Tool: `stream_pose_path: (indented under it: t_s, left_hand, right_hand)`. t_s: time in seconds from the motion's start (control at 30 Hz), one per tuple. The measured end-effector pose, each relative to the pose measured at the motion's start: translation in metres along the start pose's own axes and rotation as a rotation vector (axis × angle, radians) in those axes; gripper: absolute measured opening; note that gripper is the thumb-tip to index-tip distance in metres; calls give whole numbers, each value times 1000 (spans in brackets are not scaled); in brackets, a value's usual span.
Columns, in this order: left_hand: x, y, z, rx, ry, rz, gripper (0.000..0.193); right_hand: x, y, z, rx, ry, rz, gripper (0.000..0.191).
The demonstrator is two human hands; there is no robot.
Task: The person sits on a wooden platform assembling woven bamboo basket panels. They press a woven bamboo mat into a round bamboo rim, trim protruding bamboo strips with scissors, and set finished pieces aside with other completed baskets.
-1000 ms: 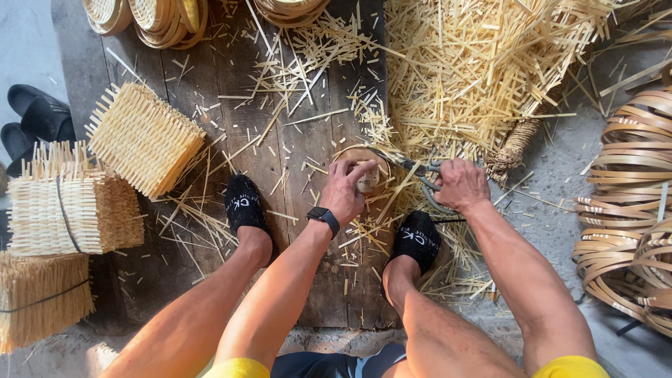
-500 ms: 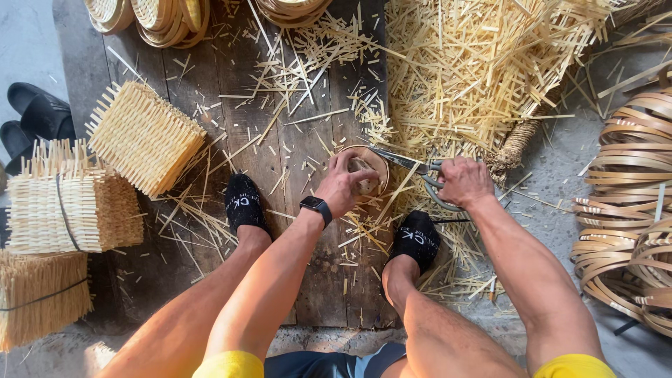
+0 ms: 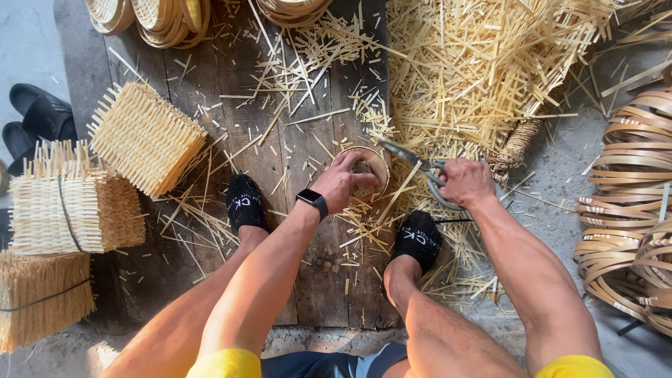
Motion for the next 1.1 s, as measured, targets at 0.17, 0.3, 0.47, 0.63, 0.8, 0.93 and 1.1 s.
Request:
stream_pose_path:
  t_s: [0.17,0.3,0.47,0.63,0.8,0.93,1.1]
  left_hand:
    - [5,9,-4,18,-172,153,63]
    - [16,26,5,174,-570,270,83]
    - [17,36,18,191,-562,388,88]
    - [20,31,23,215,-542,380,90]
    - [23,28,19,268,-496,339,91]
    - [22,26,0,293,-556,331,70]
    - [1,13,-28,530,-668,506,65]
  right_hand:
    - [18,-3,28,-268,193,-123,54]
    - [49,-5,60,-398,194,-451,46]
    - [47,13,68,-276,-59,-768,47]
    - [-19,-6,71,-309,26,-656,44]
    - [-58,-61,102,-697,495,-137,59]
    - [-63,-88,86,-790,762,54,66]
    - [-43,-59,44,-846,675,17,63]
Point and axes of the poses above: each hand's wrist, its own x-axis away from the middle knuckle, its own y-axis out of the palm, z = x × y, the point moved 1 cm from there along -x, towards the middle knuckle, and after that the axes turned 7 degrees about -z, right-handed, at the moved point
